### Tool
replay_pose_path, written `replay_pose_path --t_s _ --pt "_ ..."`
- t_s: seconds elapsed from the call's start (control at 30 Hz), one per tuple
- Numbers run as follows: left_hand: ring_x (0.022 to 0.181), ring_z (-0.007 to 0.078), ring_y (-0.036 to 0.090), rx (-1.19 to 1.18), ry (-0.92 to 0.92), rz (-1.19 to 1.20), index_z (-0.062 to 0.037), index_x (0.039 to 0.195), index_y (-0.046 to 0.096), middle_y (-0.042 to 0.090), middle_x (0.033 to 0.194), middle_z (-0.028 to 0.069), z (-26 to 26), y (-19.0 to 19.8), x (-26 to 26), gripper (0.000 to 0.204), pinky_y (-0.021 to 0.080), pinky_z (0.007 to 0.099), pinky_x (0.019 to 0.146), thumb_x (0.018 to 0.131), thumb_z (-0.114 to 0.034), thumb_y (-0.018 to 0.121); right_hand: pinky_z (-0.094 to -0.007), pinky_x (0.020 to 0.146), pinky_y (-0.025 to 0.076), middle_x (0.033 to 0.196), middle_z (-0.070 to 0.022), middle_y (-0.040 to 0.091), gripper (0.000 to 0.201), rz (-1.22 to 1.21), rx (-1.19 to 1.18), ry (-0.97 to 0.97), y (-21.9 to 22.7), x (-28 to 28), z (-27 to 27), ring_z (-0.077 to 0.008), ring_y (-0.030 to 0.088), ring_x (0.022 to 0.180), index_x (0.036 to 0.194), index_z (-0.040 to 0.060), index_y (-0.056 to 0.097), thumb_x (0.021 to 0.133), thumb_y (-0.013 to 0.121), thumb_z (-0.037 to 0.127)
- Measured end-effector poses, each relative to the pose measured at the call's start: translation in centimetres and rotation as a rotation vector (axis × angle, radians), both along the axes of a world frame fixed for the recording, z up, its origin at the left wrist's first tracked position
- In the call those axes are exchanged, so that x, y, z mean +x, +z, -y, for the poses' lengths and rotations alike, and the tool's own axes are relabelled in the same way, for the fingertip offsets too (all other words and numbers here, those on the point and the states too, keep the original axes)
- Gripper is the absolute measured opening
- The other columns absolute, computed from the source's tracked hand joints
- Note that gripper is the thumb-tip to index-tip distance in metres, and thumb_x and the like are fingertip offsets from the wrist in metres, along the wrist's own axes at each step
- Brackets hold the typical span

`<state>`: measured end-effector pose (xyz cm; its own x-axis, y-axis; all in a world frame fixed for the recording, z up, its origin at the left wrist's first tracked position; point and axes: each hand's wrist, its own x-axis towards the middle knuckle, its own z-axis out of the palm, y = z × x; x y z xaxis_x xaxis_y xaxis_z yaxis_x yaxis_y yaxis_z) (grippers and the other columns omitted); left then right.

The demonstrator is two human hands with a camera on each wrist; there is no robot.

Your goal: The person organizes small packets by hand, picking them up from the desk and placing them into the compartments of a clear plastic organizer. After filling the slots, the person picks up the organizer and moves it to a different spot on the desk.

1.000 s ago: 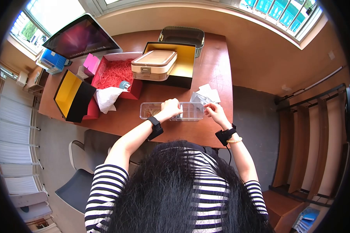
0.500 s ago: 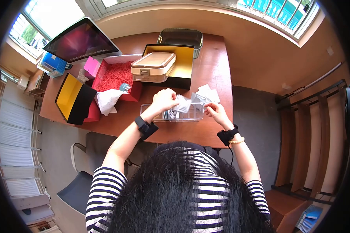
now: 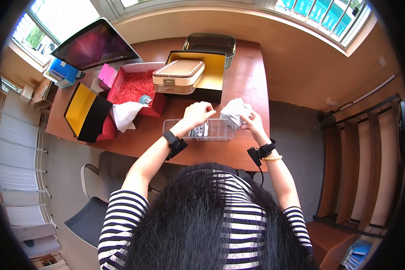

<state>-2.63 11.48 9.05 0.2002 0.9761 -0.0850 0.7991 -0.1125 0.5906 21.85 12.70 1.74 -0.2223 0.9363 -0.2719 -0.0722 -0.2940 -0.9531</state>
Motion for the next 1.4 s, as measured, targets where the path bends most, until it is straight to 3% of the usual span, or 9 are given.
replay_pose_path --t_s 0.17,0.3,0.47,0.63,0.93,1.07,1.2,1.3,1.4 --pt "0.08 0.0233 0.061 -0.038 -0.1 -0.382 -0.0169 0.084 0.064 0.064 0.081 0.0062 1.4 -3.0 -2.4 0.023 0.048 0.0371 0.07 0.071 -0.036 0.061 -0.022 0.046 0.051 0.081 -0.0091 0.059 0.026 0.032 -0.084 -0.136 -2.4 1.8 -0.8 -0.0145 0.061 0.06 0.1 0.001 0.05 0.08 0.06 0.015" --pt "0.083 0.0244 0.061 -0.009 -0.156 -0.456 -0.0171 0.093 0.062 0.064 0.085 0.008 2.2 -4.6 -2.5 0.032 0.048 0.038 0.072 0.069 -0.038 0.064 -0.0225 0.048 0.052 0.084 -0.0093 0.06 0.04 0.069 -0.153 -0.075 -2.6 1.8 -0.5 -0.0124 0.061 0.061 0.12 0.0014 0.035 0.085 0.052 0.013" --pt "0.073 0.0265 0.062 0.099 -0.158 -0.486 -0.0122 0.083 0.06 0.063 0.075 0.0108 2.5 -5.2 -1.7 0.03 0.048 0.039 0.064 0.068 -0.038 0.064 -0.024 0.049 0.052 0.086 -0.0121 0.061 0.057 0.143 -0.132 -0.002 -3.3 1.7 -0.4 -0.0139 0.061 0.06 0.131 0.003 0.016 0.086 0.05 0.013" --pt "0.063 0.0286 0.061 0.246 -0.168 -0.433 -0.0093 0.078 0.055 0.061 0.066 0.013 2.8 -5.3 -1.0 0.03 0.046 0.0397 0.055 0.069 -0.038 0.062 -0.0234 0.05 0.052 0.085 -0.0103 0.061 0.044 0.144 -0.113 0.06 -3.3 2.0 -0.4 -0.0127 0.061 0.06 0.125 0.0029 0.03 0.086 0.049 0.014" --pt "0.065 0.0292 0.062 0.128 -0.229 -0.516 -0.0061 0.075 0.06 0.061 0.066 0.0148 2.6 -4.9 0.2 0.023 0.047 0.0392 0.056 0.069 -0.028 0.059 -0.0226 0.05 0.05 0.081 -0.0089 0.062 0.032 0.1 -0.062 0.084 -3.4 2.3 0.2 -0.012 0.06 0.061 0.116 0.0044 0.042 0.086 0.05 0.014" --pt "0.065 0.0288 0.062 0.185 -0.193 -0.498 -0.0067 0.067 0.061 0.061 0.066 0.0143 2.6 -7.5 0.5 0.017 0.048 0.0393 0.058 0.067 -0.023 0.057 -0.0221 0.05 0.05 0.081 -0.009 0.062 0.029 0.109 -0.066 0.091 -3.2 2.3 0.3 -0.0115 0.06 0.061 0.114 0.0049 0.044 0.087 0.049 0.014" --pt "0.065 0.0282 0.062 0.076 -0.122 -0.463 -0.0086 0.068 0.062 0.062 0.066 0.0135 2.2 -5.6 0.5 0.017 0.048 0.0392 0.059 0.067 -0.025 0.057 -0.0215 0.052 0.05 0.081 -0.0092 0.061 0.025 0.105 -0.043 0.095 -2.7 2.3 0.6 -0.0108 0.06 0.062 0.11 0.0047 0.048 0.087 0.048 0.014" --pt "0.067 0.0271 0.062 0.021 -0.014 -0.371 -0.0111 0.069 0.062 0.062 0.068 0.0101 1.4 -1.9 0.4 0.018 0.049 0.0377 0.061 0.068 -0.029 0.058 -0.0212 0.053 0.05 0.082 -0.0088 0.061 0.024 0.08 -0.006 0.108 -2.3 2.1 0.6 -0.0104 0.06 0.062 0.108 0.0046 0.05 0.087 0.049 0.016" --pt "0.072 0.0253 0.062 0.01 -0.026 -0.163 -0.0095 0.074 0.062 0.063 0.073 0.0086 0.7 1.2 0.1 0.022 0.048 0.0361 0.063 0.071 -0.032 0.059 -0.0203 0.054 0.049 0.081 -0.0075 0.061 0.026 0.042 0.071 0.14 -0.8 1.3 0.6 -0.0099 0.059 0.062 0.109 0.0042 0.051 0.087 0.051 0.018"
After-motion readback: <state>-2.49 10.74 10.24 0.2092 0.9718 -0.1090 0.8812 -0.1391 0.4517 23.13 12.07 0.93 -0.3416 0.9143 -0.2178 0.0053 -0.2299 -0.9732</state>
